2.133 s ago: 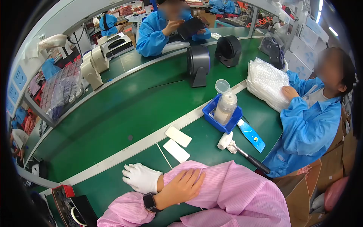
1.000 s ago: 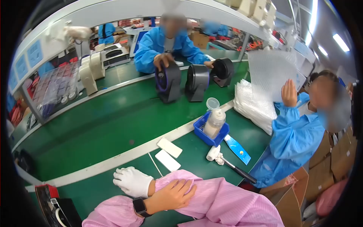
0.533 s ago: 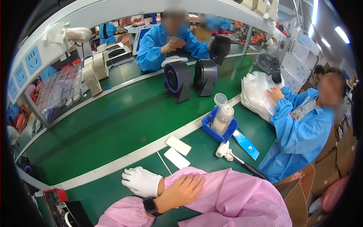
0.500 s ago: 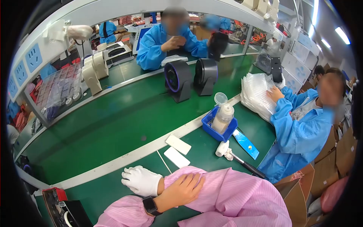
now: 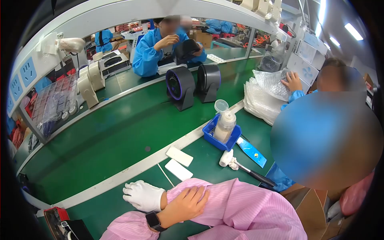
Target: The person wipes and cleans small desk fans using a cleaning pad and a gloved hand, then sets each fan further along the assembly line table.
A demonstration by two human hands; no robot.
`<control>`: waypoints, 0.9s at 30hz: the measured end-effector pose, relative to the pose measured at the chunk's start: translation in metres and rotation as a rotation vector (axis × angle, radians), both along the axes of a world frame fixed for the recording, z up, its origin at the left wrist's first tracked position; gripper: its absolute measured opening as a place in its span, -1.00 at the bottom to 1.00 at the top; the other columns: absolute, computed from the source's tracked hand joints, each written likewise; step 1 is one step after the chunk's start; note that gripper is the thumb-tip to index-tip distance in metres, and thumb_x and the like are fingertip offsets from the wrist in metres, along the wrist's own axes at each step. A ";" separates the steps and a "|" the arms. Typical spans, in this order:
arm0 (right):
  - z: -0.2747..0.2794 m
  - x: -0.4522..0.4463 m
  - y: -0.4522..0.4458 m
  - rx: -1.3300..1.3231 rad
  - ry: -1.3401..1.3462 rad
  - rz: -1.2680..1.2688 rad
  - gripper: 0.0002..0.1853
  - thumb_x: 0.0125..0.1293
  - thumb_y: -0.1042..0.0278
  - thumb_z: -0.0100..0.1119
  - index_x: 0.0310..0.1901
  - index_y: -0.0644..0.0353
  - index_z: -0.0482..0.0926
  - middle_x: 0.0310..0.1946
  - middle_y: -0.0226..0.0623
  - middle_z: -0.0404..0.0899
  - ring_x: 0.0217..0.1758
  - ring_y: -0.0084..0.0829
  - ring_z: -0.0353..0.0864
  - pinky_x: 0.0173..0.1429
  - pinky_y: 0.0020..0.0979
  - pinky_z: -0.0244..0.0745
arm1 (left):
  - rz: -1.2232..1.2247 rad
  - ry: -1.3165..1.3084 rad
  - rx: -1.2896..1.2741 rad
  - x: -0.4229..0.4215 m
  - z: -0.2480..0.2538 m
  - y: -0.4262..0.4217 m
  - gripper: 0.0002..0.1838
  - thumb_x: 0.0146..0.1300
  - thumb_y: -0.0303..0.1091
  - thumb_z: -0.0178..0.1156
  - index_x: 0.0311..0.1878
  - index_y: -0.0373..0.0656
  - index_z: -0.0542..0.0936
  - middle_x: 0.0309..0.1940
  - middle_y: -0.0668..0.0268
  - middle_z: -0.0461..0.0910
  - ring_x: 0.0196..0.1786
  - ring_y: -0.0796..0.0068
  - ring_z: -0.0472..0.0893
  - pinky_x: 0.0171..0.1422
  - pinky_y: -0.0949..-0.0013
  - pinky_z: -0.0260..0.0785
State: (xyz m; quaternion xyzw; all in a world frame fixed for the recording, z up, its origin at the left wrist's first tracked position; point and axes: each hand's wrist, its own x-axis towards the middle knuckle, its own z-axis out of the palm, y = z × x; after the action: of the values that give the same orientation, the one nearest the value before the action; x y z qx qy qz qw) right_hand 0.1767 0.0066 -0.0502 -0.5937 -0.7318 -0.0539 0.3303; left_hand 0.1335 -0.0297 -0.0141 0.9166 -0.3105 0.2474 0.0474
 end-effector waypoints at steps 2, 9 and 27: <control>-0.001 -0.002 -0.002 -0.026 0.010 0.003 -0.81 0.04 0.35 0.22 -0.31 0.23 0.59 -0.23 -0.14 0.56 -0.05 -0.14 0.58 -0.07 -0.16 0.50 | -0.002 0.018 -0.020 -0.001 -0.001 -0.001 -0.46 0.14 -0.18 0.22 0.16 -0.28 0.56 0.05 0.06 0.60 0.01 0.20 0.61 0.15 0.21 0.43; -0.003 -0.003 -0.001 0.026 0.016 -0.004 -0.83 0.01 0.34 0.23 -0.36 0.22 0.60 -0.26 -0.14 0.56 -0.08 -0.15 0.58 -0.09 -0.17 0.50 | -0.011 0.037 -0.004 -0.002 0.003 -0.002 -0.46 0.12 -0.19 0.21 0.16 -0.28 0.57 0.05 0.04 0.60 0.02 0.18 0.61 0.13 0.17 0.44; 0.030 0.002 0.000 -0.052 -0.059 0.059 -0.84 0.07 0.41 0.19 -0.27 0.17 0.57 -0.30 -0.19 0.53 -0.14 -0.14 0.60 -0.15 -0.11 0.53 | -0.011 -0.057 -0.116 0.009 -0.042 -0.012 -0.16 0.02 0.10 0.25 0.24 -0.39 0.44 0.09 0.00 0.51 0.10 0.03 0.53 0.31 0.00 0.32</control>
State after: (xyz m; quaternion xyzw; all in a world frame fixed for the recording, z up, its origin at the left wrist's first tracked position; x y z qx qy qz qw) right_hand 0.1789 0.0067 -0.0197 -0.5784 -0.7596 -0.0428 0.2943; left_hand 0.1428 -0.0412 -0.0557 0.9032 -0.3018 0.2909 0.0926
